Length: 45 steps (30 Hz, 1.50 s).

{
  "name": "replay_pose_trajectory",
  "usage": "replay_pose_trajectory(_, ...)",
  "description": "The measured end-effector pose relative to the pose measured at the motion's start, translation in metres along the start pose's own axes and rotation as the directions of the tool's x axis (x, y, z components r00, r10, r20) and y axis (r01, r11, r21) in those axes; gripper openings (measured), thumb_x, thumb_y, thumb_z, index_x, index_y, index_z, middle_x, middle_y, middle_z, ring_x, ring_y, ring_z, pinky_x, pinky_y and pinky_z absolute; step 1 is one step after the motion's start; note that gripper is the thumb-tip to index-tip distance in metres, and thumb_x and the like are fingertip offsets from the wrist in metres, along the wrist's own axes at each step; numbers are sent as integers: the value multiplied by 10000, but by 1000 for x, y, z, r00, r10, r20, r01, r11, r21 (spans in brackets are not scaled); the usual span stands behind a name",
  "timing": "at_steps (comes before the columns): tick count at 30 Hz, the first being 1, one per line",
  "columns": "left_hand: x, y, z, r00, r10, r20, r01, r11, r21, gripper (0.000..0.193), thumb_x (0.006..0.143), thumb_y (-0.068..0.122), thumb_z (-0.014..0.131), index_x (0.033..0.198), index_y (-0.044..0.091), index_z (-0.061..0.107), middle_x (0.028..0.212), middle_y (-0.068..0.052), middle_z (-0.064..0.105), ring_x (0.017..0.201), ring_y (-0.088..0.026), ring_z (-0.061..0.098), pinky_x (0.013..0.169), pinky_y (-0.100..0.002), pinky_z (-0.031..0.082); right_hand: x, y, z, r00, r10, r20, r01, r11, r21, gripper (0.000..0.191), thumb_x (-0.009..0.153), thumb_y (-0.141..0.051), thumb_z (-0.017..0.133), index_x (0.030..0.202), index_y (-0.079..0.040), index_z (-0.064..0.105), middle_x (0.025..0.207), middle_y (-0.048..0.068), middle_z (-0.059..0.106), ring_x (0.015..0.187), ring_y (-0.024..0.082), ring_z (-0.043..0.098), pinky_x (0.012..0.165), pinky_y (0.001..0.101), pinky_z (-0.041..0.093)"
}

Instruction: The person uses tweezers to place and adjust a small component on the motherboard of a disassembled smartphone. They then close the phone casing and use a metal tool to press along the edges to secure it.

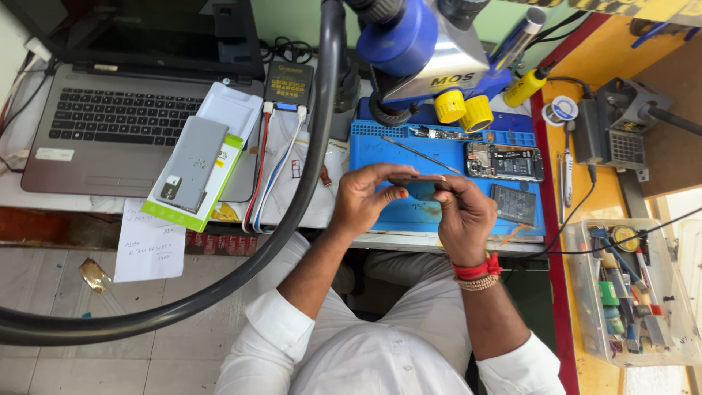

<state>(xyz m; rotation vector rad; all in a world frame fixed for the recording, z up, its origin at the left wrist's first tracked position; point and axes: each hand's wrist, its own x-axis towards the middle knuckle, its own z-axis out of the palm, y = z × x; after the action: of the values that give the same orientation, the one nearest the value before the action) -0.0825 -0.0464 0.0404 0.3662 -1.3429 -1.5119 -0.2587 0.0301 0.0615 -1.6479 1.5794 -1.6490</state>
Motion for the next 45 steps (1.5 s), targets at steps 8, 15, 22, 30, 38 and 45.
replay_pose_trajectory(8,3,20,29,979,204,3,-186,883,430,168,934,35,757,1093,-9,730,984,-102,769,892,-171,758,790,-286,616,4,-8,-24,990,-140,34,135,983,124,333,952,-52,775,1249,25,646,1134,113,742,1063,169,719,948,298,570)
replay_pose_trajectory(15,3,27,49,976,203,-78,-172,939,298,384,919,63,767,1267,-16,625,1162,-116,728,1088,-198,722,972,-309,598,21,-28,-36,970,-235,71,237,971,-23,232,913,25,800,1121,11,699,1048,122,755,940,201,730,849,304,579)
replay_pose_trajectory(22,6,19,46,977,205,-51,-196,970,143,176,976,24,732,1142,-12,684,1154,-123,713,1080,-173,712,951,-291,614,23,-36,-28,950,-293,103,299,953,-48,224,889,3,815,1088,-4,712,997,105,758,910,208,726,831,315,543)
replay_pose_trajectory(30,5,16,45,976,205,-77,-183,956,230,140,975,38,736,1099,2,682,1078,-97,707,992,-145,703,883,-268,606,32,-46,-29,919,-354,175,376,919,-118,242,902,-35,814,1124,-20,721,995,107,766,916,230,740,829,327,523)
replay_pose_trajectory(38,1,32,48,932,350,-96,-308,903,299,532,926,216,781,1317,-35,520,1324,-207,592,1252,-296,574,1084,-380,493,25,-63,-28,882,-452,132,471,842,-265,169,906,-15,814,1046,-35,721,959,82,750,894,246,731,883,367,547)
replay_pose_trajectory(45,-20,15,41,900,-431,-64,328,766,-553,568,1073,393,581,1426,-50,539,1224,-203,705,1103,-276,687,965,-409,562,-12,-60,-35,667,-727,161,699,537,-471,186,840,-146,877,982,-161,758,1168,65,671,1146,289,633,1047,546,476)
